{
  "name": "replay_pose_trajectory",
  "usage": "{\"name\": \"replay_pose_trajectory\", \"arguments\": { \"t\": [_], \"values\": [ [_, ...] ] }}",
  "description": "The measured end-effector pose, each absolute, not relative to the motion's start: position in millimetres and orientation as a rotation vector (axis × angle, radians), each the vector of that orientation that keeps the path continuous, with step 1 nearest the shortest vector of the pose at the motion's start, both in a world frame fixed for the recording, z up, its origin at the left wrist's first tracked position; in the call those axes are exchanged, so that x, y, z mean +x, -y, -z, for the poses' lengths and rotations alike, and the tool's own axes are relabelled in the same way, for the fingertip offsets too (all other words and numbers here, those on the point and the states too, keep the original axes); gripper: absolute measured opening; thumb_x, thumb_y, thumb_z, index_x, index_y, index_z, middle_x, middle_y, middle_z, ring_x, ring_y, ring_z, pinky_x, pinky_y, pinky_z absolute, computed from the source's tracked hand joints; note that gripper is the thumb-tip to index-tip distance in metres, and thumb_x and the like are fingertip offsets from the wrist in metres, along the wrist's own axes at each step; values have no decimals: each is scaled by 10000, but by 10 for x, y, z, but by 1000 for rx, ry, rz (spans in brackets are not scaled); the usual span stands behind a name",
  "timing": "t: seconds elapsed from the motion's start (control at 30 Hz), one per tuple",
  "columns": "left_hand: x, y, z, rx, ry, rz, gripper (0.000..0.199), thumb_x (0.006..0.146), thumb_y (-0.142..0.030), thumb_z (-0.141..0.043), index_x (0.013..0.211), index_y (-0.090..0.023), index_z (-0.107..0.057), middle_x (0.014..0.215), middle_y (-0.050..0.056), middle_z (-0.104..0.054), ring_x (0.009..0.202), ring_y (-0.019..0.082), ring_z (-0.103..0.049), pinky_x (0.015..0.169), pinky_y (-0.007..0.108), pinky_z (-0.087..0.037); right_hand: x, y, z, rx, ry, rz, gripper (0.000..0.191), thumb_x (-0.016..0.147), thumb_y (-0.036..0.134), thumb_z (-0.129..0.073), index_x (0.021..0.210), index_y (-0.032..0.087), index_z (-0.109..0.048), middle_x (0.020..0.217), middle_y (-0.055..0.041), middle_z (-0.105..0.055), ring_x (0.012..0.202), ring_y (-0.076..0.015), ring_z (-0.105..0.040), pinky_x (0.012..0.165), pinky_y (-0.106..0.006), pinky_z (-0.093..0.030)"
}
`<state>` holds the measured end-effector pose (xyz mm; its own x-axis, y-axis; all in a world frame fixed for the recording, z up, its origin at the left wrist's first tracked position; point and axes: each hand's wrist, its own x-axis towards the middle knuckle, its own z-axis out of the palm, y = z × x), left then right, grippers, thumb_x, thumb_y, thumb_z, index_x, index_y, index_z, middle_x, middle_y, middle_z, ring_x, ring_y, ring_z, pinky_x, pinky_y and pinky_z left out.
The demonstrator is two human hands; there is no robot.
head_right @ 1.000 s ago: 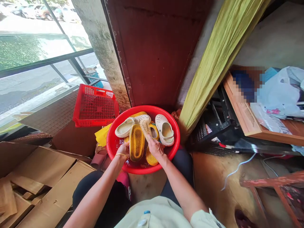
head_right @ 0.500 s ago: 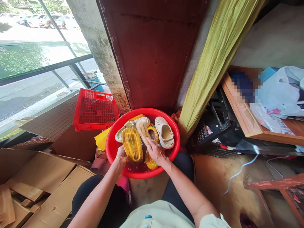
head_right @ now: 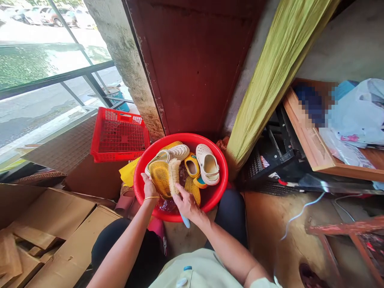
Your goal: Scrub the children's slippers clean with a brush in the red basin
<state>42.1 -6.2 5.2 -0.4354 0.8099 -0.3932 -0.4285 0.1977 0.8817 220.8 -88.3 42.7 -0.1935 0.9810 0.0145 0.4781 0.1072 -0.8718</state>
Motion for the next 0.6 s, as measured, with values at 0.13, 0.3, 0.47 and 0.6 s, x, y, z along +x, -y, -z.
{"name": "replay_pose_trajectory", "arguments": {
  "t": [0.13,0.3,0.47,0.6],
  "values": [
    [523,92,-210,466,-1311,-1529,428,896,-520,-685,1152,-179,-721,1187,110,-758,1205,247,-679,1010,348,-553,2181,905,-576,-1324,1867,-901,545,982,263,-490,1527,267,-523,1413,-56,-674,1251,-223,-662,1055,-358,-548],
    [419,9,-327,195,-1225,-1590,513,942,-596,-597,1200,-170,-719,1233,118,-741,1160,234,-700,988,344,-572,2514,1133,-631,-1360,2121,-886,581,962,258,-533,1538,331,-516,1411,-28,-676,1244,-227,-674,1066,-373,-554],
    [440,20,-411,166,-1050,-1602,634,974,-672,-471,1263,-158,-702,1152,117,-762,1103,226,-721,948,322,-590,2674,1235,-698,-1333,2137,-965,557,970,278,-541,1520,367,-532,1436,5,-654,1252,-224,-671,1069,-367,-549],
    [600,114,-432,245,-1065,-1471,611,990,-656,-446,1261,-166,-691,1157,100,-762,1035,224,-736,907,321,-604,2458,920,-844,-1401,2059,-869,571,972,257,-541,1542,281,-509,1449,-36,-647,1235,-230,-680,1071,-353,-532]
  ]
}}
